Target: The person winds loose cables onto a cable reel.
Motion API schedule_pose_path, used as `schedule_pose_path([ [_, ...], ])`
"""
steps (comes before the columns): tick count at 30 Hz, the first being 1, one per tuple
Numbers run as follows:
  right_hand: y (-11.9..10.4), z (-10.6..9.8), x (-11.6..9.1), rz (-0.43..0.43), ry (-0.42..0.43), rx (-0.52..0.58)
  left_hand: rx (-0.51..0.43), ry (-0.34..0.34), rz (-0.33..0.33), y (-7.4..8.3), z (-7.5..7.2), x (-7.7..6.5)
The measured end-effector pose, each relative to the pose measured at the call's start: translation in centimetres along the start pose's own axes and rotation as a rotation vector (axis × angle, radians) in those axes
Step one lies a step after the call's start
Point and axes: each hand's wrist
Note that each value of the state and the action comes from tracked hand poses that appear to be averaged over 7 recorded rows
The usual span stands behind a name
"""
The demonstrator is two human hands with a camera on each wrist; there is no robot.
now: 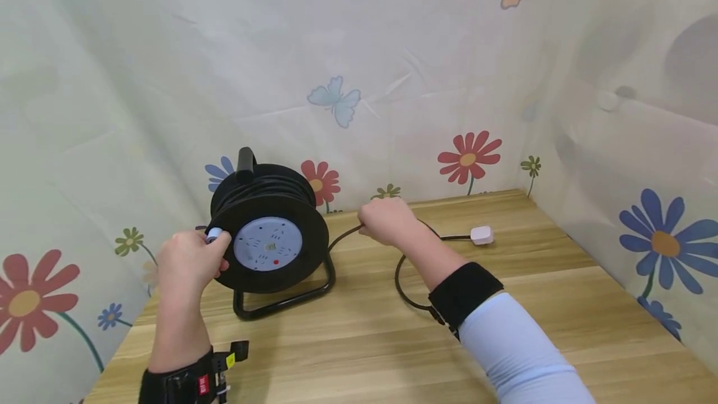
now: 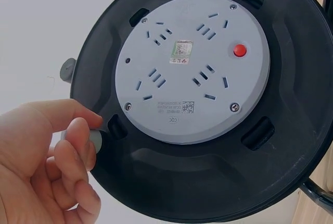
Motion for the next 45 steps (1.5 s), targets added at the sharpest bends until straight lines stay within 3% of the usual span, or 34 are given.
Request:
schedule_pose_path([
  [8, 7.9, -3.1, -2.6, 0.223, 0.098, 0.343, -0.008, 0.0, -0.003, 0.3, -0.3, 0.0],
  [15, 15.4, -4.8, -6.3, 0.396, 0.191, 0.317, -0.019, -0.002, -0.007, 0.1, -0.4, 0.0],
  [19, 17.8, -4.9, -7.9, 0.505, 0.206, 0.333, -0.027, -0.003, -0.009, 0.1, -0.4, 0.0],
  [32, 17.7, -4.4, -8.5, 0.554, 0.218, 0.38, -0.042, -0.01, -0.009, 0.0, -0.1, -0.2],
  [39, 16.6, -4.2, -8.2, 0.538, 0.233, 0.424, 0.018, 0.075, 0.11, 0.6, 0.4, 0.3],
  [45, 15.6, -3.8, -8.0, 0.518, 0.259, 0.473, 0.109, 0.094, 0.207, 1.5, 0.6, 0.7],
])
Point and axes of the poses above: each hand's wrist, its own x-axis towards the middle knuckle, its own z-axis out of the palm, y = z × x, and after that the axes turned 9 degrees about y, right-handed
